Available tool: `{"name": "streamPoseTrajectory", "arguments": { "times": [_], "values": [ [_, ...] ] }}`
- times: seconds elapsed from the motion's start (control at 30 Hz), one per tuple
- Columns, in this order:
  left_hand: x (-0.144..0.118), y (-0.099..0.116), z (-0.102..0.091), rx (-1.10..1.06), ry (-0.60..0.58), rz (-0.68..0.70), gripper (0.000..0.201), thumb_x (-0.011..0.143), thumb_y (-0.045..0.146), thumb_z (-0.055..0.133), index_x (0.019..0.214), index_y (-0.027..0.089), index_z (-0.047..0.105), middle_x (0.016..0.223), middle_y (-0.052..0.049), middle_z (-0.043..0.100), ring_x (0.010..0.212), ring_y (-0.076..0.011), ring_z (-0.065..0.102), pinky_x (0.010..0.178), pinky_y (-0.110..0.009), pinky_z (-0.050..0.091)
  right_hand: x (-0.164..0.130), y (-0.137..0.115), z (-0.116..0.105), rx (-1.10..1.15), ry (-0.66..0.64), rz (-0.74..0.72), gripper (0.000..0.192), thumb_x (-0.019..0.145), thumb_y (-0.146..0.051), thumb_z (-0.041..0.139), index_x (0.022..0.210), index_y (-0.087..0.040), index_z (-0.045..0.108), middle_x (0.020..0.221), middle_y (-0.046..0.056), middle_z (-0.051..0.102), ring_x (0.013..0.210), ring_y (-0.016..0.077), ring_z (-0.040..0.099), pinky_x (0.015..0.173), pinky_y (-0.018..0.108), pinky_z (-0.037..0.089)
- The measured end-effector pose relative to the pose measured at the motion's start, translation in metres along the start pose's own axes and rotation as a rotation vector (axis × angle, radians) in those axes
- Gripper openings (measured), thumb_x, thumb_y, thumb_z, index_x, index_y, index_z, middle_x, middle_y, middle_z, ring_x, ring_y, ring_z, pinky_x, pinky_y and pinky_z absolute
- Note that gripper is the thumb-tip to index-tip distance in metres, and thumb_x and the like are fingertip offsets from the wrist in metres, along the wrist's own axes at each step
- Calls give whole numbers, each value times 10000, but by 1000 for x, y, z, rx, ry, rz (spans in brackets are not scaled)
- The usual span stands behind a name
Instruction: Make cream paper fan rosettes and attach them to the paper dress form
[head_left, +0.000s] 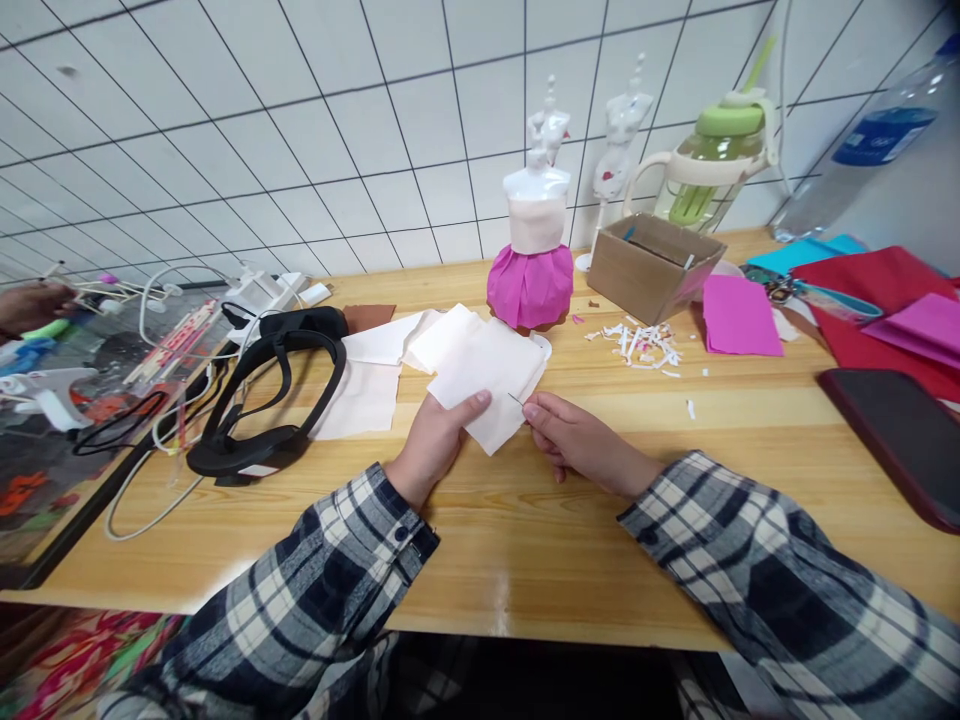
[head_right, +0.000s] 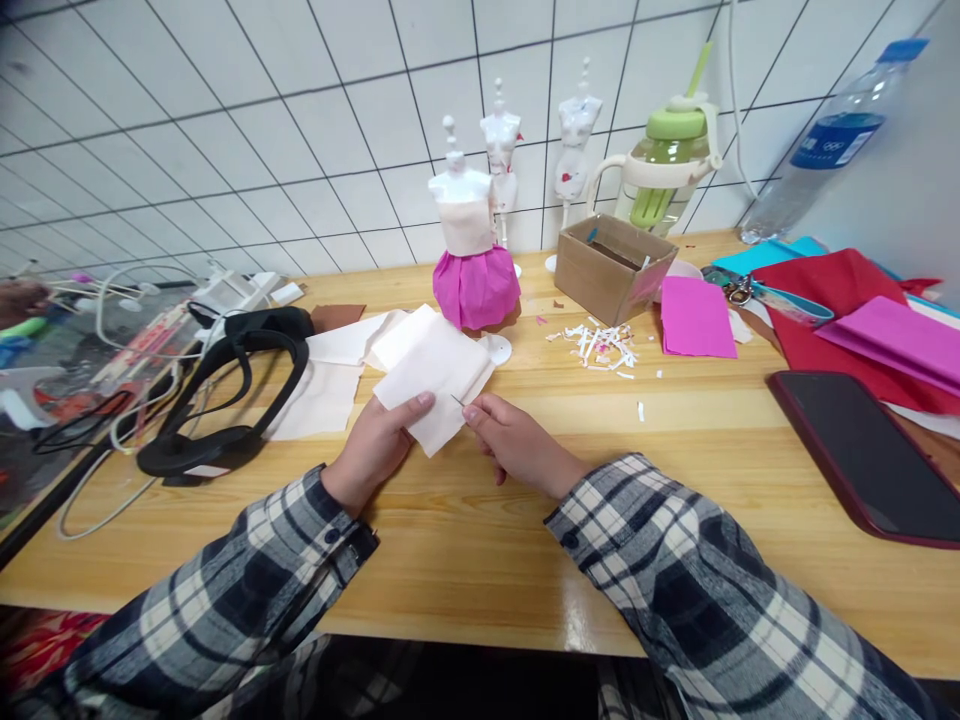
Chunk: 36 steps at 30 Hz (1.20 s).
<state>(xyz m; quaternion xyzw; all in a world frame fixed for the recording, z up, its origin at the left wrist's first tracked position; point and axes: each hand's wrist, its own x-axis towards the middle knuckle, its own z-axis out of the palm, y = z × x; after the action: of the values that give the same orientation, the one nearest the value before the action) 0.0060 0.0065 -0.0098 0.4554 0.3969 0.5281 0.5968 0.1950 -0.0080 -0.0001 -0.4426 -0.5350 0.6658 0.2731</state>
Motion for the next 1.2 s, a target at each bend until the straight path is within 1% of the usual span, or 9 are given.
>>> {"name": "streamPoseTrajectory", "arguments": {
  "times": [0.1,0.2,0.33,0.63,0.8,0.97,1.2],
  "values": [
    [1,-2,-5,148,13,45,641,741,311,800,1318,172,558,1305,-118,652,1241,-310,584,1082,-462,453,0,-1,0,-20,-8,6,283,935,-507,448,880,-230,427,611,-80,355,463,81,358,372,191,427],
    [2,-3,-8,213,18,77,657,732,314,807,1318,168,552,1334,-124,631,1236,-305,589,1077,-461,461,0,-1,1,-26,-12,12,274,942,-497,435,882,-230,427,608,-79,355,462,81,351,371,194,436],
    [3,-4,-9,238,28,94,681,725,336,808,1324,152,542,1329,-136,631,1219,-307,600,1070,-463,467,0,0,1,-28,-7,15,278,941,-504,433,891,-230,428,603,-82,338,462,82,334,375,204,455],
    [-1,-1,-3,282,30,74,641,719,331,812,1285,161,561,1318,-124,640,1213,-302,604,1080,-469,457,1,0,1,-28,6,29,333,916,-553,462,861,-226,436,611,-77,353,462,81,340,376,217,456],
    [-2,-1,-2,281,29,54,626,711,350,814,1254,148,577,1282,-131,661,1172,-309,628,1051,-474,481,1,0,0,-22,5,35,318,919,-540,467,886,-224,448,609,-80,346,459,80,333,373,212,447],
    [-2,-3,-3,283,27,33,633,709,356,815,1255,141,576,1279,-140,660,1172,-320,627,1046,-481,482,1,0,0,-15,0,26,298,928,-522,462,902,-225,457,617,-78,348,466,81,340,378,212,453],
    [-2,-2,-2,284,24,39,638,707,367,817,1253,141,578,1275,-140,662,1172,-319,627,1045,-467,481,1,0,2,-34,19,22,285,940,-503,446,878,-226,439,630,-71,362,471,82,358,374,203,446]
  ]
}}
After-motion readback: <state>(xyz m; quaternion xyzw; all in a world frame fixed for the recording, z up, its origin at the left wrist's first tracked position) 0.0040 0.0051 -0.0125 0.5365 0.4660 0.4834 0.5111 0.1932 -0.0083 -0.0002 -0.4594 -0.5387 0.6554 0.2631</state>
